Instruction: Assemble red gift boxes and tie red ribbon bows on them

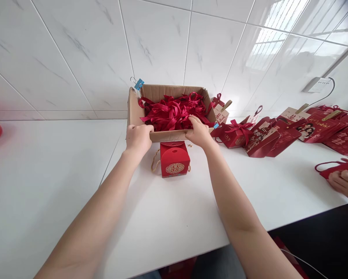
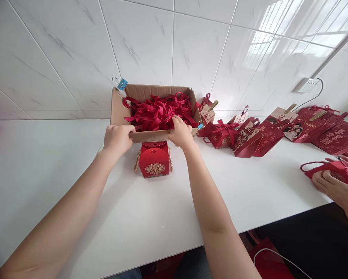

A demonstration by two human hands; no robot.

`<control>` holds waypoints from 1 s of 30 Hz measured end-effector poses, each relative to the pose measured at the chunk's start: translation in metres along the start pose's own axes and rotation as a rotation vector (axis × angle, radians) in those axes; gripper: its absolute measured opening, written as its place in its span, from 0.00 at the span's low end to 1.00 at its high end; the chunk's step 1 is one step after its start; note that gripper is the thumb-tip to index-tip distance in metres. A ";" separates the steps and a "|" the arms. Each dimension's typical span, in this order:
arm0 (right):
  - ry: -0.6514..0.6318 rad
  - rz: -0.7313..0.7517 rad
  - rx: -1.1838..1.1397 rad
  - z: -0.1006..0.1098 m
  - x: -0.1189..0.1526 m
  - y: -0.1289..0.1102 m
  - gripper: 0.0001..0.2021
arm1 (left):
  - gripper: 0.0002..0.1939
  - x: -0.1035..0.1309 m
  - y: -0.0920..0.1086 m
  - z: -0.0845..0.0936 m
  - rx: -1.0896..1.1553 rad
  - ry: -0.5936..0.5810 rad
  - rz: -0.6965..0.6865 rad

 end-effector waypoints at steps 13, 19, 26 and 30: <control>0.208 -0.009 -0.188 0.058 0.010 0.012 0.17 | 0.14 -0.004 -0.010 -0.011 0.011 0.145 -0.072; 0.208 -0.029 -0.255 0.078 0.022 0.022 0.11 | 0.15 -0.006 -0.012 -0.011 0.043 0.146 -0.077; 0.584 0.018 -0.409 0.123 0.040 0.020 0.16 | 0.16 -0.006 -0.013 -0.012 0.054 0.140 -0.076; 1.069 0.047 -0.598 0.171 0.081 0.036 0.13 | 0.20 -0.006 -0.013 -0.014 0.083 0.152 -0.091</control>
Point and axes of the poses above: each hand's wrist, its own x-axis away from the middle knuckle, its own z-axis out of the back of the hand, y = z × x, the point moved 9 cm from there along -x, towards the middle knuckle, and after that the axes turned 10 degrees about x, right-handed, at the moved point
